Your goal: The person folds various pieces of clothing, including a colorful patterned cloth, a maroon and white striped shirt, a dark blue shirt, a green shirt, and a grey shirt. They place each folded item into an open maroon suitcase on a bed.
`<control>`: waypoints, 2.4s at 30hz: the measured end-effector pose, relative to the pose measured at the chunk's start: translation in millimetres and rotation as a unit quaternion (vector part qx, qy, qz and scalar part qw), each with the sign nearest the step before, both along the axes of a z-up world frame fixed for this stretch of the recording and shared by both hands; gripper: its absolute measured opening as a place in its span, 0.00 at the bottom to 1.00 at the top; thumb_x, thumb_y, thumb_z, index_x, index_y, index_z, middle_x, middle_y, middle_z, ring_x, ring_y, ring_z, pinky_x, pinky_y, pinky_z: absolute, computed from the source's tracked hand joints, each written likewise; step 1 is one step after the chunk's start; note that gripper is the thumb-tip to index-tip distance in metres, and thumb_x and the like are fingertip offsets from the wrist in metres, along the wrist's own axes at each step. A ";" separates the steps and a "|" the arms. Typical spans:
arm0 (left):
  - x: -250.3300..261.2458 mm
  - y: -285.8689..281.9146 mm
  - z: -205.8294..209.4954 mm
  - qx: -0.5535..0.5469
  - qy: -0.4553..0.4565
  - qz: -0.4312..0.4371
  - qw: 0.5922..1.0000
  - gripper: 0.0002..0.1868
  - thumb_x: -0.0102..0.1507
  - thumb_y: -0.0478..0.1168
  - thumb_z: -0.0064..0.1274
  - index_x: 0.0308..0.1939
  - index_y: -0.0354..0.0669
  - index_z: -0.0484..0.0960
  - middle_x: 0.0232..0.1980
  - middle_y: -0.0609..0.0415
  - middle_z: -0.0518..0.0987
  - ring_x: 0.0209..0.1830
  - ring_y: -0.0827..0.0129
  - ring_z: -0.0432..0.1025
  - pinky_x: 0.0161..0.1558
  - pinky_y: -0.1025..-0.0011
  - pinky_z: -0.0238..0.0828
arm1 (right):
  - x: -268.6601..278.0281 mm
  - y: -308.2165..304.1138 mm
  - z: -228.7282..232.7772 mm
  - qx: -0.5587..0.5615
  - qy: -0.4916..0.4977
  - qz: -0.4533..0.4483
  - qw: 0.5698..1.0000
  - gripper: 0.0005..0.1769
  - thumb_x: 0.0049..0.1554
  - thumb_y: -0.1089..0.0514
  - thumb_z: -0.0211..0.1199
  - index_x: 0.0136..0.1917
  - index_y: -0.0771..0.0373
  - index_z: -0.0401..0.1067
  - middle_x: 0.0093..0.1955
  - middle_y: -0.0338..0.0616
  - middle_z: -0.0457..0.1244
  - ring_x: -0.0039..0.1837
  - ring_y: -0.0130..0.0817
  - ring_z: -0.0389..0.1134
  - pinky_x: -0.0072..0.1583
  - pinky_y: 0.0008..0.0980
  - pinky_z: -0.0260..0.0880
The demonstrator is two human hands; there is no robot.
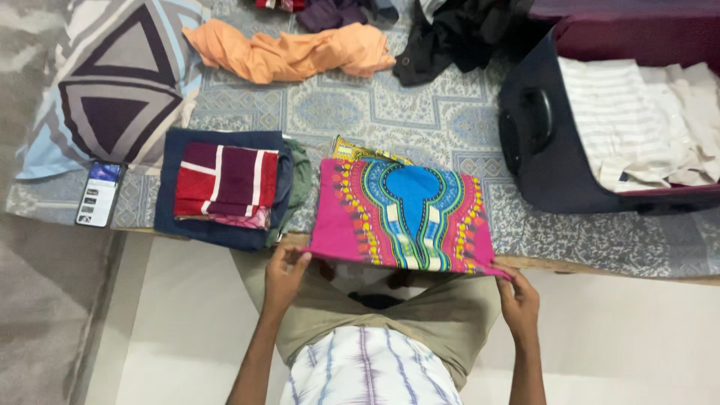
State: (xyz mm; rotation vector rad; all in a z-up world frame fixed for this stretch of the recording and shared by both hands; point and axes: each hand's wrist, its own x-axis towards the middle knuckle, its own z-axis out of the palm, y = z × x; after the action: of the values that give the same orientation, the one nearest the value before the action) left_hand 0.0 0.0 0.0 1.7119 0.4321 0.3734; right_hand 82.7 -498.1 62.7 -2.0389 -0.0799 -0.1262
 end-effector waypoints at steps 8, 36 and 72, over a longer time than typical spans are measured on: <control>-17.9 -10.0 39.6 0.000 -0.052 -0.009 0.999 0.10 0.65 0.33 0.60 0.48 0.37 0.78 0.46 0.55 0.80 0.47 0.73 0.74 0.53 0.72 0.71 | -16.2 -12.8 7.5 0.067 0.023 0.039 0.997 0.12 0.64 0.65 0.60 0.61 0.68 0.75 0.62 0.48 0.69 0.65 0.32 0.68 0.68 0.30 0.66; 214.4 3.0 14.9 0.274 -0.020 0.010 0.962 0.21 0.67 0.51 0.58 0.53 0.37 0.77 0.44 0.40 0.80 0.44 0.46 0.77 0.47 0.53 0.72 | 159.8 58.1 -52.8 -0.166 -0.070 -0.164 0.970 0.22 0.66 0.48 0.62 0.63 0.69 0.71 0.54 0.60 0.68 0.53 0.53 0.70 0.56 0.47 0.70; 204.2 -183.6 119.9 0.104 -0.005 -0.185 0.977 0.32 0.59 0.43 0.64 0.65 0.46 0.68 0.51 0.48 0.81 0.47 0.59 0.79 0.47 0.62 0.77 | 138.6 162.8 -41.0 0.467 0.151 0.079 0.868 0.39 0.66 0.32 0.43 0.76 0.61 0.61 0.75 0.45 0.61 0.74 0.38 0.60 0.73 0.37 0.58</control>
State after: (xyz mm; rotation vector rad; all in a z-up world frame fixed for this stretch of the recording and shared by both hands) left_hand 204.2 -183.6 119.9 1.9483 0.0606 0.1584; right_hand 221.3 -335.3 21.6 -1.0497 0.0160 0.2278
